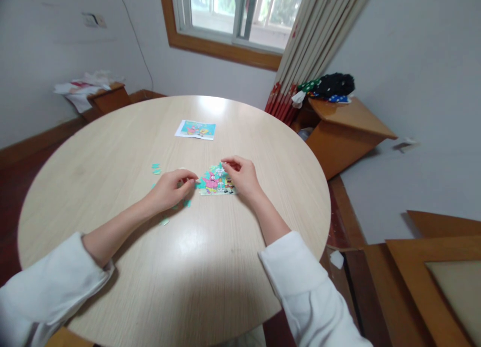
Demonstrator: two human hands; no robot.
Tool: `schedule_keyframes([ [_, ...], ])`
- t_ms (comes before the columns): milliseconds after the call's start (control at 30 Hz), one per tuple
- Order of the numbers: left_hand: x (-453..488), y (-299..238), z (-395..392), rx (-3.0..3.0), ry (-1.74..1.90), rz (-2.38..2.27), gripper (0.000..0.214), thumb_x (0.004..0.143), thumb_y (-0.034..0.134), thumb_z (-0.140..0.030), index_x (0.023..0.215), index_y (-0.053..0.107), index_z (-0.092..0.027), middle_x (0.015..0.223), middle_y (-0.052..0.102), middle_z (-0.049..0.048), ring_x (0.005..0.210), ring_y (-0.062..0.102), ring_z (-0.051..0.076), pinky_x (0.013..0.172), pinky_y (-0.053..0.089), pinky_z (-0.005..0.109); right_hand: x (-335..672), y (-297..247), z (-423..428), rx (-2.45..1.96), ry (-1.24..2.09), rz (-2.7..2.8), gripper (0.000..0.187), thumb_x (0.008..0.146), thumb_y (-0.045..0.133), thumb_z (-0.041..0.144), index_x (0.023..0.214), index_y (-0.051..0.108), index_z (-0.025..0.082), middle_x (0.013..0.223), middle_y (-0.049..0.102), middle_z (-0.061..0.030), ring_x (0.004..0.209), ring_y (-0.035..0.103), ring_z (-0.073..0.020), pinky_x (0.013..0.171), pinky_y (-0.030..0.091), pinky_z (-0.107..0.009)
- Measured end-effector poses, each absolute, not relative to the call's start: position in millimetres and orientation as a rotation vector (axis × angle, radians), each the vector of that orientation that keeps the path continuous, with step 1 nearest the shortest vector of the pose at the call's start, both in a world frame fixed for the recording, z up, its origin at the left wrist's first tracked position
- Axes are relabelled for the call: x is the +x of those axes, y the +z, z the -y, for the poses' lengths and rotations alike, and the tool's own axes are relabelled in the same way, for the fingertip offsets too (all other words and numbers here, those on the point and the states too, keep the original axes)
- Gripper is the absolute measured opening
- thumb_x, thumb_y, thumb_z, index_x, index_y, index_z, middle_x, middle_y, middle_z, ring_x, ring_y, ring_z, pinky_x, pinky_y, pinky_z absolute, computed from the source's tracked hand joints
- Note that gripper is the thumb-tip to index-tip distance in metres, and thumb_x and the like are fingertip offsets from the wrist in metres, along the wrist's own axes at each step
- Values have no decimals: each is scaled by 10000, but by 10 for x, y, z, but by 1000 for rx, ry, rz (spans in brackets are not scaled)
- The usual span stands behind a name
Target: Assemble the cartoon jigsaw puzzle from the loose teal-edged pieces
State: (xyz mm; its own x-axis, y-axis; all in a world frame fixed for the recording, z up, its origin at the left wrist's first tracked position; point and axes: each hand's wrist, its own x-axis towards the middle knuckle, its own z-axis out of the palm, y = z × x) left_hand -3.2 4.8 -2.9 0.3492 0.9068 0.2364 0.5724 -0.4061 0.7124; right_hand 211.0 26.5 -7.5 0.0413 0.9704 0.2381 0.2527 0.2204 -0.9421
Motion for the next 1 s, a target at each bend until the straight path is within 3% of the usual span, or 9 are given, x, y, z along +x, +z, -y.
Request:
schedule_keyframes([
  [233, -27, -54, -28, 2390, 634, -1188, 260, 842, 449, -187, 930, 690, -148, 896, 650, 110, 878, 585, 220, 831, 451, 381, 2494, -89, -420, -1372, 852, 1384, 200, 629, 727, 339, 729, 675, 174, 763, 701, -64, 722, 649, -180, 677, 540, -333],
  [633, -33, -57, -29, 2426, 602, -1261, 295, 834, 433, -173, 918, 715, -153, 935, 666, 116, 895, 587, 236, 845, 434, 407, 2572, -143, -443, -1453, 813, 1452, 108, 641, 666, 242, 693, 691, 151, 728, 713, -66, 703, 650, -176, 742, 505, -344],
  [1000, -21, -44, -3, 2428, 550, -1294, 305, 843, 426, -178, 938, 716, -161, 949, 660, 115, 932, 587, 253, 856, 399, 439, 2558, -186, -464, -1513, 748, 1506, 128, 659, 649, 241, 700, 704, 133, 713, 708, -65, 653, 613, -158, 679, 471, -308],
])
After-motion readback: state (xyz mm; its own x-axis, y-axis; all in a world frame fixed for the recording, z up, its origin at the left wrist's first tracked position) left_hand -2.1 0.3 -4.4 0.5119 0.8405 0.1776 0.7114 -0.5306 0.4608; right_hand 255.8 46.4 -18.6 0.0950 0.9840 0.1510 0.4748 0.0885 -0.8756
